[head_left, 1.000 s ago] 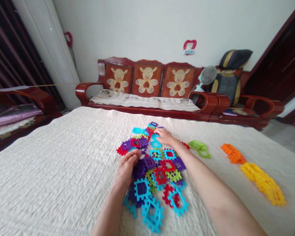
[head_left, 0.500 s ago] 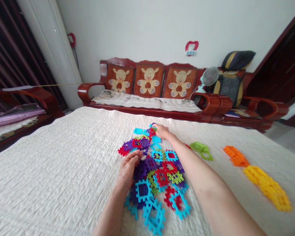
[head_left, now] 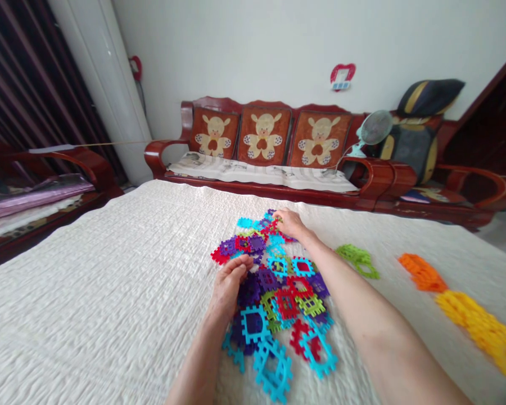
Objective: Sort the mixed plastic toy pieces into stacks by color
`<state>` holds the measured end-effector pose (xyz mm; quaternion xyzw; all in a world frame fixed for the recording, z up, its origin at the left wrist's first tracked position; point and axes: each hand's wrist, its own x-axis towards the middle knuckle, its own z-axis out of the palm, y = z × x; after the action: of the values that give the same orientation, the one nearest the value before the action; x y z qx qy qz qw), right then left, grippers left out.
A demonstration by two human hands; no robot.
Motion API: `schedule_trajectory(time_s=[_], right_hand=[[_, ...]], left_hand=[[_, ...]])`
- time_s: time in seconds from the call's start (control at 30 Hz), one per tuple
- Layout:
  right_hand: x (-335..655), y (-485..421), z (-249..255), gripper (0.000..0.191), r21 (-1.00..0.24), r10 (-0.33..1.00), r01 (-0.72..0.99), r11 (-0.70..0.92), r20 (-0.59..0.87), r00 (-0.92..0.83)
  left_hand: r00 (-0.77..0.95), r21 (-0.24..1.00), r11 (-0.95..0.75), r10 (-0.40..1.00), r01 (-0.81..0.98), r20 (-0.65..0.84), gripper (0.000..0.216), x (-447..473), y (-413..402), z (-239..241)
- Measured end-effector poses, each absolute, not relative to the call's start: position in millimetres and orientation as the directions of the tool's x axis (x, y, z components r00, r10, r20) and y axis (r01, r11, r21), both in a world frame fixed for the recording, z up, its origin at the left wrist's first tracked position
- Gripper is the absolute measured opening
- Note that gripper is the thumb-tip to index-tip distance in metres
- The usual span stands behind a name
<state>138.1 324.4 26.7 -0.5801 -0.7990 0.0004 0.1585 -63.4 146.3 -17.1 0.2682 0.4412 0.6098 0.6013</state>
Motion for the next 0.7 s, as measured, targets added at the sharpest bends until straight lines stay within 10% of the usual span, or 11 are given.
schedule_trajectory(time_s=[0.27,0.7], right_hand=[[137.0,321.8,47.7,0.035,-0.280,0.855,0.880,0.385,0.467,-0.225],[65.3,309.2,34.7,0.032,-0.306,0.883,0.837,0.453,0.024,-0.469]], left_hand=[[-0.143,0.856,0.108,0.968,-0.506,-0.206,0.040,-63.0,146.5,-17.0],[-0.114,0.870,0.121,0.974,-0.478,-0.198,0.041,-64.5,146.6,-16.6]])
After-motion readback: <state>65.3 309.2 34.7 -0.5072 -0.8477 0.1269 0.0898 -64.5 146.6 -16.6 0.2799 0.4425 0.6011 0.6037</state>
